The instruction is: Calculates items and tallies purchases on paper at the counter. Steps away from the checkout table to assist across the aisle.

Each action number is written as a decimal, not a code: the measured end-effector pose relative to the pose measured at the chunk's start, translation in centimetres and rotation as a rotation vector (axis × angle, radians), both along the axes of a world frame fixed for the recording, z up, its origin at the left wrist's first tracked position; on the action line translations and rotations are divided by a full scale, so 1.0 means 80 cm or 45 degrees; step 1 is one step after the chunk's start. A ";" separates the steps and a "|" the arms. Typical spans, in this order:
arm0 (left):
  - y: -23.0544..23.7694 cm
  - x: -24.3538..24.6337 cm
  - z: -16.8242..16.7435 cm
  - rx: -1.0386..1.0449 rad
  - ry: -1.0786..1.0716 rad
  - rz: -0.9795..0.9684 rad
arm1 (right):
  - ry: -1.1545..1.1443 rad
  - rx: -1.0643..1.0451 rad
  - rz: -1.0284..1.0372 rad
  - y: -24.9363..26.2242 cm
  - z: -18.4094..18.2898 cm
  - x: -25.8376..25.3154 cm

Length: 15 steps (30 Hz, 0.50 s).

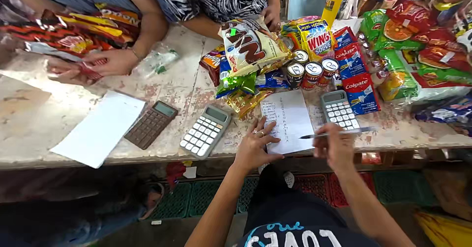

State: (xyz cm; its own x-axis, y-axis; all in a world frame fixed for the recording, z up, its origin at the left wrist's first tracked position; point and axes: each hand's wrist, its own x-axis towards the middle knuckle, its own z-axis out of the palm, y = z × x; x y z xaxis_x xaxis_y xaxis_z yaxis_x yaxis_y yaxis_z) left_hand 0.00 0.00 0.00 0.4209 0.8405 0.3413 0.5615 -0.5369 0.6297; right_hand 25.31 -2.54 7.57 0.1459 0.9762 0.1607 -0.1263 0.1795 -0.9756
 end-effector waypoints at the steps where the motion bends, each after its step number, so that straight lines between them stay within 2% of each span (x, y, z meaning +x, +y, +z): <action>1: -0.001 0.000 -0.002 0.016 -0.002 0.009 | -0.074 0.102 0.090 0.014 -0.055 -0.002; 3: -0.003 -0.003 -0.005 0.019 0.000 0.017 | -0.264 0.062 0.015 0.025 -0.101 -0.019; 5: -0.007 -0.006 -0.008 0.018 -0.025 0.011 | -0.401 0.095 -0.065 0.030 -0.121 -0.034; 15: -0.008 -0.009 -0.015 0.096 -0.042 -0.006 | -0.688 0.138 -0.129 0.025 -0.135 -0.060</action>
